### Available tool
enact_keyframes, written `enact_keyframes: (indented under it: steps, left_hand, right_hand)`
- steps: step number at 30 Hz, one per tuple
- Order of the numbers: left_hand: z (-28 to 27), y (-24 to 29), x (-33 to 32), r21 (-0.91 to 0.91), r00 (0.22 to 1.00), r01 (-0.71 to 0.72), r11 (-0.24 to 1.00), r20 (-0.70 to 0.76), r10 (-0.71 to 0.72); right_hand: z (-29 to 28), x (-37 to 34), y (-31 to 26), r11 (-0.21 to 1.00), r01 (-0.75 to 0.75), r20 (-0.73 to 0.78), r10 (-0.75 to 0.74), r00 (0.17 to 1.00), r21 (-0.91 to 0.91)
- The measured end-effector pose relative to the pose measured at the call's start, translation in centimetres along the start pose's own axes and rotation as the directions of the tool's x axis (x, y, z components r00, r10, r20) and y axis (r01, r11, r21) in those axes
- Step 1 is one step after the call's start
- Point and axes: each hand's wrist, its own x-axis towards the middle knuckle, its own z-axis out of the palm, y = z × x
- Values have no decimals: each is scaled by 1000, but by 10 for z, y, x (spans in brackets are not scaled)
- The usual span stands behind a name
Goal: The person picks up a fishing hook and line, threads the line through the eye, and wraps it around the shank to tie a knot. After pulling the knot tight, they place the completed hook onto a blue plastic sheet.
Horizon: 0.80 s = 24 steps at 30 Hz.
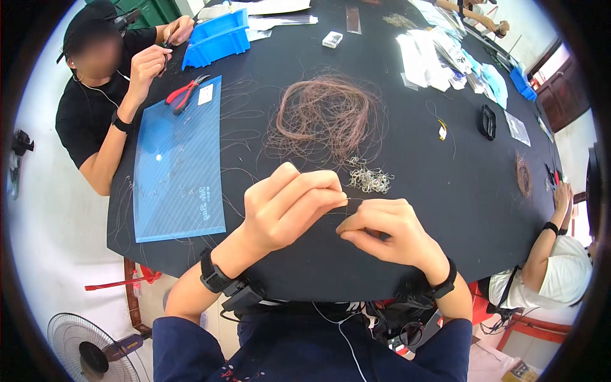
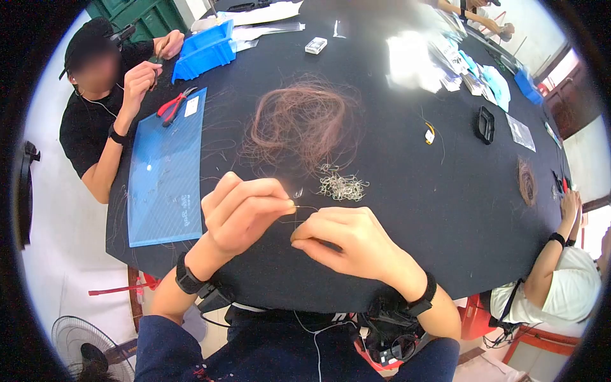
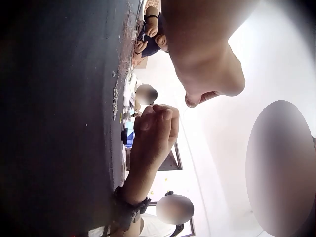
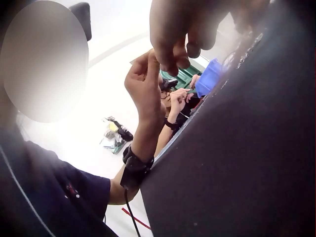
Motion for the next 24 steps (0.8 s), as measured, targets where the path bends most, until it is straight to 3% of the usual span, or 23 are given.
enact_keyframes:
  steps: [4,8,14,20,24]
  left_hand:
    - [4,3,-3,11,999,-21,1000,39,21]
    - [8,6,-4,-2,994,-71,997,87,71]
    - [9,14,-4,-169,994,-13,986,102,30]
    - [2,13,1,-199,995,98,975,32,-93]
    - [0,6,2,-122,989,142,982,-29,-147]
  right_hand:
    - [-6,0,-7,996,30,-12,-31,999,-83]
    - [-14,0,-4,997,34,-123,-42,991,-66]
    - [-12,1,12,992,-103,-271,80,959,-70]
    - [0,0,13,983,-172,-126,179,976,61]
    - [8,0,7,992,-106,-34,108,994,69]
